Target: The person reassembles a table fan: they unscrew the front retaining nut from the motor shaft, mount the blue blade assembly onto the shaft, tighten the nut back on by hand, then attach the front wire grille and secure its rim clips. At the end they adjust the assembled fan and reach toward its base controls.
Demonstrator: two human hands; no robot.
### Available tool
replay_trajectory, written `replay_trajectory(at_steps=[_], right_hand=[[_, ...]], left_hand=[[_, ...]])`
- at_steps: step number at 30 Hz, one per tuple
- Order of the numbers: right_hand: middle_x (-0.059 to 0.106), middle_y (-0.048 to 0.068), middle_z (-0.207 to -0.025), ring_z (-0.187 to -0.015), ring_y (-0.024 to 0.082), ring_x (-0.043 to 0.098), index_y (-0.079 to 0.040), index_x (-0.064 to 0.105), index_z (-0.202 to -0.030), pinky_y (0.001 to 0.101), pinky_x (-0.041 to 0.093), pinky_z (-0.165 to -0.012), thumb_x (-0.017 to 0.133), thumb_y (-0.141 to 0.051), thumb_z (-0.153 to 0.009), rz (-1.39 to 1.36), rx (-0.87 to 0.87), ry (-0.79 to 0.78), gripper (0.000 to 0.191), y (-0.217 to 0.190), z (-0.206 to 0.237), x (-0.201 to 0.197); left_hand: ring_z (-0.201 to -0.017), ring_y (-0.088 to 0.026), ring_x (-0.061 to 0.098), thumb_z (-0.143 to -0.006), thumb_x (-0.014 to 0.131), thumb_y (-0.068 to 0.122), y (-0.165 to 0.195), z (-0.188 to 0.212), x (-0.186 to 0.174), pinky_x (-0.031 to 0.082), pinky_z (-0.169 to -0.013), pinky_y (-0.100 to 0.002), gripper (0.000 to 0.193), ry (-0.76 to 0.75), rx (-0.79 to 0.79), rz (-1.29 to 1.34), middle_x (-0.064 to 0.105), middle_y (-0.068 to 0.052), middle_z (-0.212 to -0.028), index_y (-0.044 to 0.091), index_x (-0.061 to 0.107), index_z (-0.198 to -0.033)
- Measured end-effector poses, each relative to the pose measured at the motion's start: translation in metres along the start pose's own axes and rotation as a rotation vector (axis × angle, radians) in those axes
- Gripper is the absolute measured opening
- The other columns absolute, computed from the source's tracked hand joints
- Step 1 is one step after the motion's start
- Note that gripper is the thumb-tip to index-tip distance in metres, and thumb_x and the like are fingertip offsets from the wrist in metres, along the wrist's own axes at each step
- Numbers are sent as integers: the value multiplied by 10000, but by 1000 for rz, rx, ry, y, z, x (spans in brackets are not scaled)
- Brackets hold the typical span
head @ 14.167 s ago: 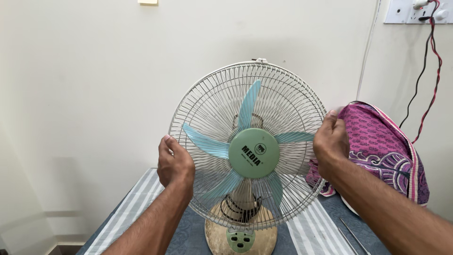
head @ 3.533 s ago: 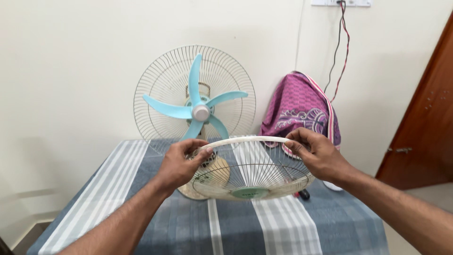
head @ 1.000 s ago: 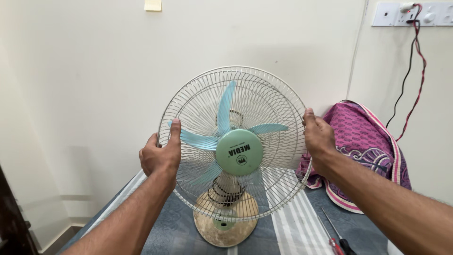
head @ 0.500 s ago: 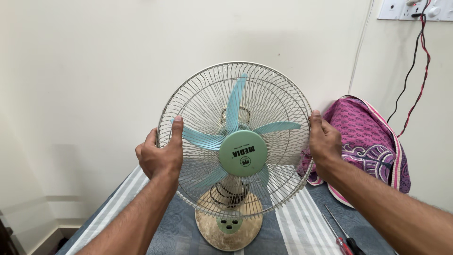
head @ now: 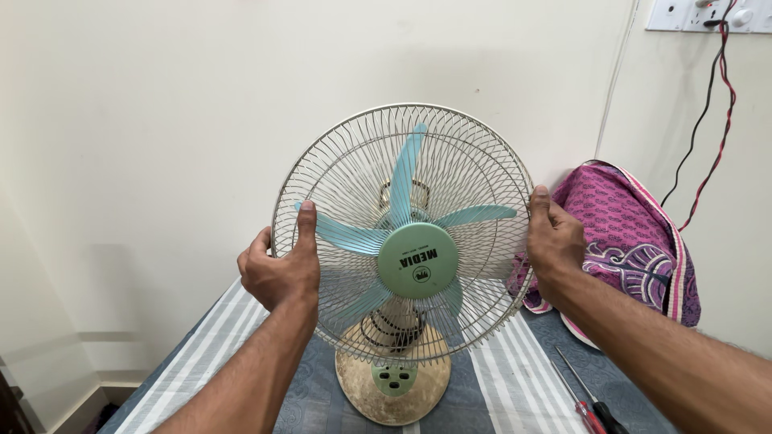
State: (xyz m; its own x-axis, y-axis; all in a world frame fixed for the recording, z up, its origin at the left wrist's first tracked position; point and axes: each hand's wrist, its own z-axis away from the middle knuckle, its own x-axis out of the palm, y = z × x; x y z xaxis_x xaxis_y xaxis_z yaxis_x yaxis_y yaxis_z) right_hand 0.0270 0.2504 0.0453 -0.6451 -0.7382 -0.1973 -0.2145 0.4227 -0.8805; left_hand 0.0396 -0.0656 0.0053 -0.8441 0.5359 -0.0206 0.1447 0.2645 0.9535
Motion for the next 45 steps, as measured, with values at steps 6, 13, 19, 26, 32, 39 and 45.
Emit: replay_trajectory(at_steps=[6, 13, 19, 26, 32, 39, 45], right_hand=[[523, -3, -636, -635, 127, 488, -91, 735, -968, 390, 422, -597, 450, -641, -1024, 8, -20, 14, 622, 2, -2, 2], [442, -4, -612, -588, 134, 408, -75, 666, -814, 399, 370, -543, 434, -638, -1039, -16, -13, -16, 649, 6, -5, 7], [438, -23, -585, -557, 114, 389, -80, 601, -748, 383, 320, -506, 412, -640, -1044, 16, -24, 16, 662, 8, -9, 12], [426, -17, -604, -524, 133, 332, -109, 631, -876, 371, 364, -480, 363, -601, -1044, -83, 43, -56, 585, 6, -10, 12], [458, -3, -717, -640, 123, 416, -28, 611, -1007, 345, 452, -565, 305, -551, -1091, -144, -84, -193, 612, 13, -26, 11], [596, 85, -1003, -907, 185, 541, -2, 612, -1215, 409, 501, -810, 302, -553, -1088, -95, -101, -222, 644, 32, -42, 9], [454, 110, -1496, -1320, 238, 450, -78, 363, -1523, 405, 376, -1100, 267, -484, -1082, -227, -54, -225, 608, 41, -53, 15]], left_hand=[[-1218, -302, 548, -732, 754, 773, -1, -3, 2, 557, -918, -509, 872, 3, 12, 35, 530, -129, -1228, 33, 656, -1182], [-1148, -283, 598, -704, 783, 767, -3, -6, 0, 562, -898, -465, 887, -19, 37, 58, 555, -119, -1185, 20, 646, -1162], [-1137, -291, 588, -727, 780, 774, -10, -11, 9, 549, -903, -458, 891, 6, 90, 76, 536, -150, -1191, 20, 623, -1176], [-1046, -276, 647, -679, 615, 876, -13, -11, 18, 582, -800, -452, 1031, -95, -15, 72, 602, -119, -1140, 83, 495, -1328], [-1040, -283, 672, -720, 599, 907, -14, -9, 24, 575, -860, -465, 1002, -36, -11, 34, 644, -127, -1112, 68, 565, -1268], [-1040, -294, 674, -731, 637, 886, -8, -1, 28, 544, -905, -458, 970, 38, 13, 17, 672, -134, -1110, 52, 603, -1225], [-1016, -288, 685, -737, 638, 874, -3, -1, 28, 551, -884, -452, 947, 40, 29, 5, 682, -131, -1086, 53, 620, -1210]])
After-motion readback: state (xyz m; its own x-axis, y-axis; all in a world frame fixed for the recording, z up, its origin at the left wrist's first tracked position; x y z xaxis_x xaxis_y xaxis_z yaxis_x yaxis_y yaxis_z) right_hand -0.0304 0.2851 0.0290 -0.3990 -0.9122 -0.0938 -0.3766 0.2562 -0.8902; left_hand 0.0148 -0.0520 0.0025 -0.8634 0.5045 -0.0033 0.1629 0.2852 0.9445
